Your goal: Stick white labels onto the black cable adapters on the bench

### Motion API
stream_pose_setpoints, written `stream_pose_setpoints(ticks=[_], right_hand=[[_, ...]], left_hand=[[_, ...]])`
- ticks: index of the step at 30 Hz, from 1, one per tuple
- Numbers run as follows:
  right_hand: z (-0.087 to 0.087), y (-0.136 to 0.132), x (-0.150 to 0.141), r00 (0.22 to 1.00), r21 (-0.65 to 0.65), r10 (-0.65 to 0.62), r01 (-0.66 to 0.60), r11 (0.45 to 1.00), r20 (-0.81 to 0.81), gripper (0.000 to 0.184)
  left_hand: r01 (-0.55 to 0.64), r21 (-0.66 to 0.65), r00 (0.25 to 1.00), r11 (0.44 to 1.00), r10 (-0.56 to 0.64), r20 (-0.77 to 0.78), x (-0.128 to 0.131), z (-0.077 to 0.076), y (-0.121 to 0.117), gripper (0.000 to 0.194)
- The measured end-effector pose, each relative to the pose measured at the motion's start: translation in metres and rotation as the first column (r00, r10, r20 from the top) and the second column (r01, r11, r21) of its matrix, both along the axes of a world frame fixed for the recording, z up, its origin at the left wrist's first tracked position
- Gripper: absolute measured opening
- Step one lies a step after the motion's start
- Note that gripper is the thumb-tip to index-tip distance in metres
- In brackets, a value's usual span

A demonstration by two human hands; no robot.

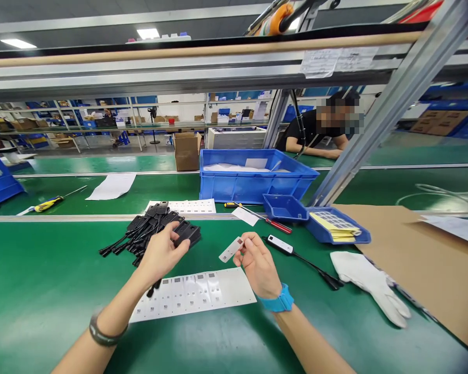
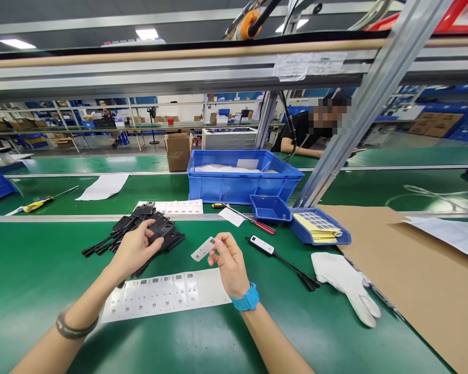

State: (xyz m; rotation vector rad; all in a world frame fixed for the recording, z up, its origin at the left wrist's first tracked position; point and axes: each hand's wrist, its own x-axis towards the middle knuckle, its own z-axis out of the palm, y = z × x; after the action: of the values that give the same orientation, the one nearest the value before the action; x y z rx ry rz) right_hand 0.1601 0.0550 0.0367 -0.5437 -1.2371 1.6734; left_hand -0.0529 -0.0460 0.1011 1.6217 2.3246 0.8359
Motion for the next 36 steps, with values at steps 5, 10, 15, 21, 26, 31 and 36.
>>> stream_pose_setpoints(ticks=[5,10,15,21,26,31,36], right_hand=[[0.009,-0.007,0.005,0.992,-0.079,0.078,-0.086,0.993,-0.098,0.026],[0.009,-0.010,0.008,0.994,-0.093,0.107,-0.109,0.990,-0.025,0.026],[0.006,-0.017,0.005,0.976,0.094,0.069,-0.090,0.992,0.208,0.025],[0.006,-0.027,0.004,0.942,0.191,0.045,-0.114,0.975,0.332,0.021],[0.006,-0.031,0.003,0.930,0.194,0.030,-0.108,0.975,0.366,0.018],[0.007,-0.033,0.003,0.923,0.181,0.033,-0.111,0.977,0.383,0.017],[0.007,-0.035,0.003,0.921,0.165,0.031,-0.102,0.981,0.388,0.016]], left_hand=[[0.175,0.057,0.303,0.983,-0.109,0.947,0.051,-0.012,-0.021,0.036],[0.101,0.045,0.054,0.994,-0.051,0.997,0.081,-0.047,-0.033,0.039],[0.178,0.083,0.100,0.981,-0.102,0.990,0.082,-0.048,-0.039,0.047],[0.221,0.108,0.054,0.969,-0.123,0.991,0.084,-0.046,-0.042,0.058],[0.219,0.104,0.026,0.970,-0.112,0.993,0.085,-0.050,-0.043,0.062],[0.232,0.103,0.034,0.967,-0.114,0.993,0.086,-0.049,-0.045,0.060],[0.239,0.111,0.076,0.965,-0.132,0.988,0.087,-0.049,-0.045,0.059]])
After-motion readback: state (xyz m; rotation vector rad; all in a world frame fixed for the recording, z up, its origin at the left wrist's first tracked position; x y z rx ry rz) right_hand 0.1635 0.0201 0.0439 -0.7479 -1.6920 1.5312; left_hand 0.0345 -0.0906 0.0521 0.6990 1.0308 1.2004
